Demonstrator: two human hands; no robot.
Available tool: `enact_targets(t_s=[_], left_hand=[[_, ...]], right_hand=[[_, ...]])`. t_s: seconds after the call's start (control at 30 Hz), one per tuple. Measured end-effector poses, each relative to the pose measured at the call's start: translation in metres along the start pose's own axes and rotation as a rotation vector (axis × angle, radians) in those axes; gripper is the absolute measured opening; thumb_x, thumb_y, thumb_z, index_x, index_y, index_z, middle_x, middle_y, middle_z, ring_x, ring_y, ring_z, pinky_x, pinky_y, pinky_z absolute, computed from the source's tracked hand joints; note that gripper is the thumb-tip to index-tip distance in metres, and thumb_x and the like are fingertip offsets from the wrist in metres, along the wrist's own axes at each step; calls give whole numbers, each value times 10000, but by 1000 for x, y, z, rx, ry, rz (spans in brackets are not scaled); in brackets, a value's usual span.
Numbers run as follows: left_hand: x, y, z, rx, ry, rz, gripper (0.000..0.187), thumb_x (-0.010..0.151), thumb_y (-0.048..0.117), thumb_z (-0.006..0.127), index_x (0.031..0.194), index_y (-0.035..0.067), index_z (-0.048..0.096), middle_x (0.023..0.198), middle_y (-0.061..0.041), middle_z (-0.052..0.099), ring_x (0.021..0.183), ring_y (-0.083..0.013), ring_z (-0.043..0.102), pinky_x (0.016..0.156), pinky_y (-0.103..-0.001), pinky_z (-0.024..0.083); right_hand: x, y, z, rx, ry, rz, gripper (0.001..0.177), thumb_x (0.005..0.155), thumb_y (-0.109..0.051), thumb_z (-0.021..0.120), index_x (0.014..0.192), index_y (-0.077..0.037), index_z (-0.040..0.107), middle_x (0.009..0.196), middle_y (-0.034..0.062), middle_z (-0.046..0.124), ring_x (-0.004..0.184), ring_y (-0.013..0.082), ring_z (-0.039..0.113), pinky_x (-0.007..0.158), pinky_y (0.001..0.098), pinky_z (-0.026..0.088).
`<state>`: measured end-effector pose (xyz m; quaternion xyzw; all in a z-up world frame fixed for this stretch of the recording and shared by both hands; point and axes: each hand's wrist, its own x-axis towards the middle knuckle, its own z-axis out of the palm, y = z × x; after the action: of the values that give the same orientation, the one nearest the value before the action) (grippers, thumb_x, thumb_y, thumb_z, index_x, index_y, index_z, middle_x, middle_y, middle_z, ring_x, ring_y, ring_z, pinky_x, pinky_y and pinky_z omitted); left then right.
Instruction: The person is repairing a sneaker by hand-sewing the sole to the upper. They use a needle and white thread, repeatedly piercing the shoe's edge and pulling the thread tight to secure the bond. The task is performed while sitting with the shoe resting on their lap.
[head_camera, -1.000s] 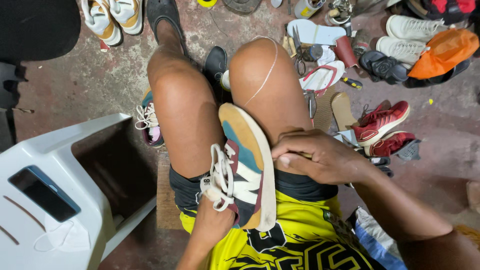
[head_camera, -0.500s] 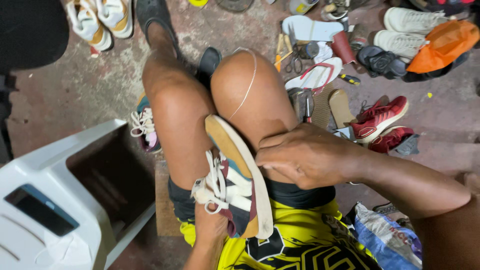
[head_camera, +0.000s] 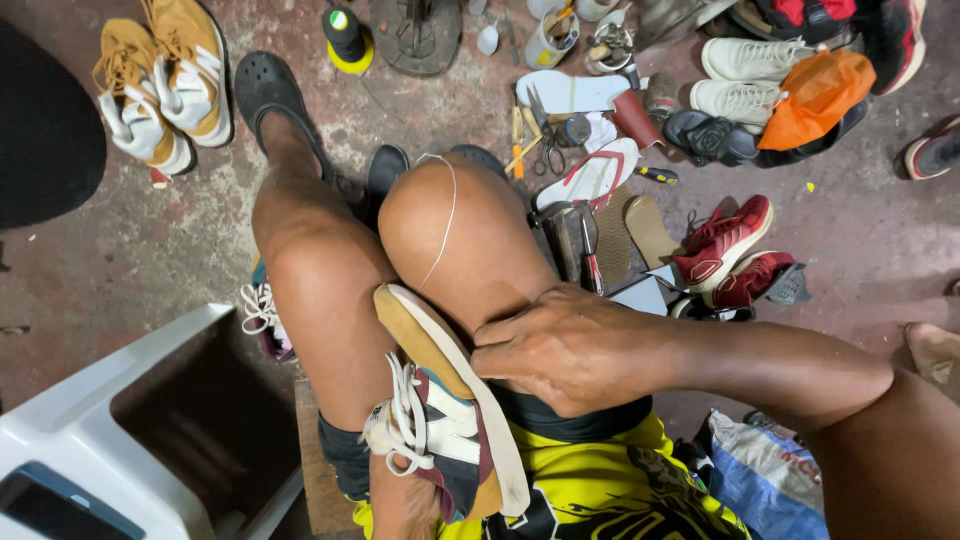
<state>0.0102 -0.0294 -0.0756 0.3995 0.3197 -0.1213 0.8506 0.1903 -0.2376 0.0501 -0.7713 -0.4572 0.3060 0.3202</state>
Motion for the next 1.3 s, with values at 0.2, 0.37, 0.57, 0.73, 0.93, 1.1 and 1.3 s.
enact_targets(t_s=[0.2, 0.37, 0.57, 0.73, 0.93, 1.1, 1.3], left_hand=[[-6, 0, 0, 26, -10, 57, 691, 852, 466, 765, 1270, -55, 590, 1142, -114, 686, 969, -174, 682, 821, -350, 577], [-14, 4, 18, 31, 76, 113, 441, 895, 131, 649, 1297, -38, 584, 1181, -111, 679, 1013, -179, 676, 866, -331, 569], [-28, -4, 5, 199, 134, 80, 464, 816, -136, 565, 1272, -53, 585, 1142, -108, 691, 962, -182, 674, 815, -314, 561], [-23, -23, -19, 278, 102, 138, 477, 810, -133, 514, 1267, -78, 642, 1013, -129, 684, 820, -175, 619, 687, -306, 501], [-21, -17, -10, 278, 110, 110, 435, 871, -98, 522, 1288, -91, 649, 975, -136, 680, 762, -187, 585, 632, -310, 448], [-21, 1, 4, 467, 98, 146, 439, 814, -78, 544, 1240, -49, 647, 1073, -111, 728, 900, -182, 671, 780, -315, 550], [-23, -14, -20, 563, 32, 305, 424, 827, -81, 547, 1245, -44, 609, 1125, -94, 705, 980, -172, 674, 843, -289, 536]], right_hand=[[-1, 1, 9, -15, 16, 16, 161, 904, -148, 656, 1042, -73, 620, 1027, 77, 634, 930, 318, 676, 714, 447, 528], [-3, -7, 15, -131, -71, 134, 236, 850, -140, 640, 1069, -62, 599, 1024, 109, 622, 865, 313, 675, 701, 447, 530], [-12, -18, 24, -261, 158, 82, 266, 801, -125, 591, 1041, -13, 567, 1069, 186, 616, 1011, 351, 640, 813, 441, 513], [-10, -12, 17, -199, 25, 95, 201, 951, -222, 584, 1011, -30, 574, 991, 155, 604, 977, 330, 639, 819, 447, 508], [-10, 5, 23, -216, 26, 132, 249, 923, -315, 648, 941, -69, 615, 886, 102, 634, 853, 310, 677, 690, 448, 524], [-14, 14, 34, -358, 240, 75, 376, 916, -432, 696, 788, -85, 631, 747, 77, 647, 720, 300, 685, 627, 421, 545], [-22, 23, 30, -417, 327, 223, 510, 817, -589, 712, 684, -104, 626, 671, 90, 642, 644, 295, 686, 558, 419, 526]])
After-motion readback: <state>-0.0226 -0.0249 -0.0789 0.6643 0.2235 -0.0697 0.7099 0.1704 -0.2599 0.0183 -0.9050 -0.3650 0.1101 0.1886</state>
